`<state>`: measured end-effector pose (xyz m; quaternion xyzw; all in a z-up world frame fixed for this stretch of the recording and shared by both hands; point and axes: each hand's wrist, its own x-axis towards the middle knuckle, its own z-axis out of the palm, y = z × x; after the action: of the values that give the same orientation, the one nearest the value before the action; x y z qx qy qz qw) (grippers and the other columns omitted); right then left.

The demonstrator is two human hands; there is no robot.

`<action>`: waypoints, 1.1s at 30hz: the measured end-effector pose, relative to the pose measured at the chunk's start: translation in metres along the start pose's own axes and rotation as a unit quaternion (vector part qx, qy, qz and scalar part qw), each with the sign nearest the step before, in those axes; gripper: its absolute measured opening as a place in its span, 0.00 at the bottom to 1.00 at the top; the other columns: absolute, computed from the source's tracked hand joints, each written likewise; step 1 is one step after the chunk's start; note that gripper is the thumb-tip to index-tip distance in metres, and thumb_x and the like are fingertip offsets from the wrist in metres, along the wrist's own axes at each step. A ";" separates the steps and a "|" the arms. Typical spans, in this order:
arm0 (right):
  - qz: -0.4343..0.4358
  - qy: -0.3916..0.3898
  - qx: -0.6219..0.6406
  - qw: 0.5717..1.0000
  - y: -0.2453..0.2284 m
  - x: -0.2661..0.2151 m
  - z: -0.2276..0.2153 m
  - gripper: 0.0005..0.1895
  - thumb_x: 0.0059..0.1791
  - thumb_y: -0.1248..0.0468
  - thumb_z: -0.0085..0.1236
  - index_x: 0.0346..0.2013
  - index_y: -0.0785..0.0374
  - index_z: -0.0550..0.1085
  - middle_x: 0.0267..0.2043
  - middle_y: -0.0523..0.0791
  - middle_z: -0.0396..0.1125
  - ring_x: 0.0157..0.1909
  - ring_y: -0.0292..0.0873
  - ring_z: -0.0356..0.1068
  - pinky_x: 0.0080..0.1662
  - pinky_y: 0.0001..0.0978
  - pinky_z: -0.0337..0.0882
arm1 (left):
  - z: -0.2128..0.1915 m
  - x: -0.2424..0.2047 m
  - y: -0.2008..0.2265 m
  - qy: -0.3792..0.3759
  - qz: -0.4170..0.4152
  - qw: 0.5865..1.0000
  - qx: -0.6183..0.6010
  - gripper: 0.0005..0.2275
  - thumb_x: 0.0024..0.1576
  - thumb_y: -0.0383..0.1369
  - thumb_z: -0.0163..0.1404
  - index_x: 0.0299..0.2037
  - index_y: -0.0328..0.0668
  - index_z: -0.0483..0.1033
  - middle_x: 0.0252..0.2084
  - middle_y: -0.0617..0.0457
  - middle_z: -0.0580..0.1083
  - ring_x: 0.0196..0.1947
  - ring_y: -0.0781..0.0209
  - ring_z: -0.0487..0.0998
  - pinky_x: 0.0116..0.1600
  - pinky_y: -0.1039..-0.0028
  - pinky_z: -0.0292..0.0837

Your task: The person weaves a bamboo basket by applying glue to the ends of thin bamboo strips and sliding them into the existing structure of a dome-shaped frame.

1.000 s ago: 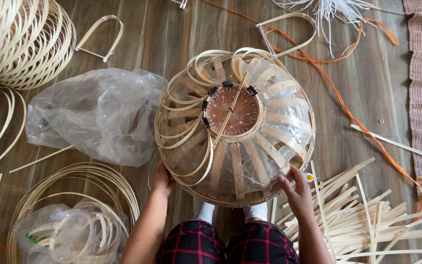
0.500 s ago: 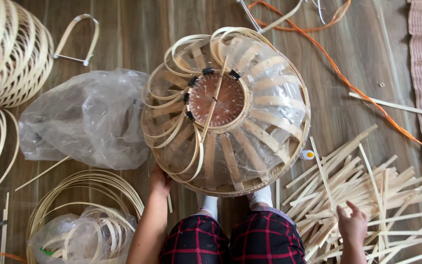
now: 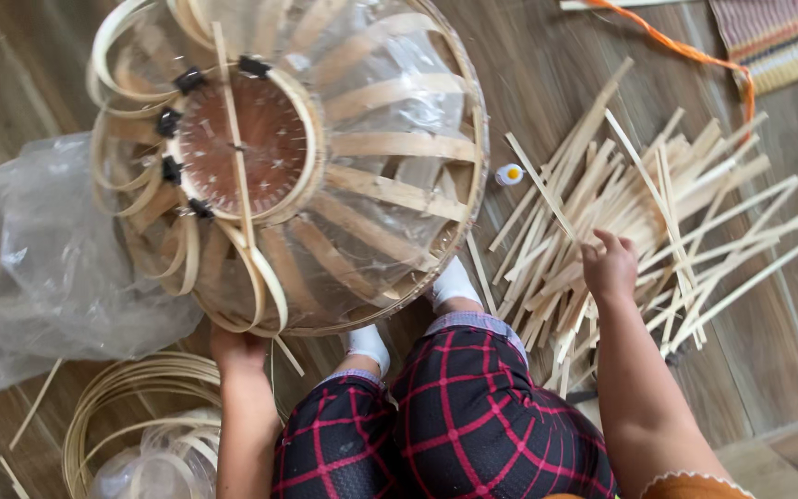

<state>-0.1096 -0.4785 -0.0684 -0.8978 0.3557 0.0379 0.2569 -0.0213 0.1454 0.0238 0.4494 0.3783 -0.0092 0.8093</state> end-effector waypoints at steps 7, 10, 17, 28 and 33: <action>-0.010 0.002 0.026 1.000 -0.023 0.015 0.013 0.19 0.50 0.57 0.64 0.56 0.53 0.78 0.59 0.55 0.66 0.61 0.58 0.66 0.62 0.45 0.66 | -0.021 0.005 -0.001 0.039 0.037 0.997 0.055 0.19 0.66 0.36 0.46 0.65 0.39 0.68 0.62 0.50 0.73 0.60 0.55 0.76 0.63 0.61 0.74; -0.046 0.021 0.035 0.998 -0.035 0.034 0.015 0.21 0.50 0.58 0.65 0.57 0.57 0.77 0.59 0.56 0.65 0.61 0.59 0.65 0.61 0.46 0.65 | -0.029 0.011 -0.004 0.063 0.038 0.995 0.063 0.18 0.65 0.35 0.48 0.64 0.41 0.68 0.61 0.51 0.74 0.59 0.56 0.76 0.62 0.62 0.75; -0.048 -0.027 0.079 0.995 -0.050 0.057 0.015 0.22 0.50 0.57 0.64 0.58 0.59 0.76 0.62 0.53 0.67 0.58 0.53 0.70 0.59 0.44 0.69 | -0.042 0.014 -0.004 0.057 0.032 0.996 0.067 0.19 0.63 0.36 0.51 0.63 0.40 0.69 0.60 0.51 0.74 0.59 0.55 0.76 0.62 0.61 0.75; 0.089 -0.021 0.075 0.993 -0.048 0.059 -0.002 0.24 0.53 0.56 0.63 0.63 0.54 0.75 0.78 0.53 0.49 0.76 0.55 0.49 0.72 0.48 0.50 | -0.018 0.002 0.005 0.064 0.018 0.995 0.071 0.19 0.66 0.37 0.44 0.65 0.38 0.68 0.62 0.48 0.73 0.62 0.52 0.75 0.64 0.58 0.74; 0.172 -0.096 -0.094 0.976 -0.009 0.074 -0.042 0.33 0.46 0.49 0.65 0.65 0.48 0.68 0.75 0.52 0.41 0.73 0.53 0.43 0.66 0.54 0.44 | -0.013 -0.003 0.005 0.059 0.025 0.994 0.083 0.19 0.67 0.37 0.45 0.66 0.39 0.67 0.62 0.50 0.72 0.62 0.54 0.74 0.64 0.60 0.72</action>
<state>-0.0530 -0.5392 -0.0467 -0.8357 0.4732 0.2005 0.1935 -0.0296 0.1575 0.0254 0.5237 0.4124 0.0063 0.7454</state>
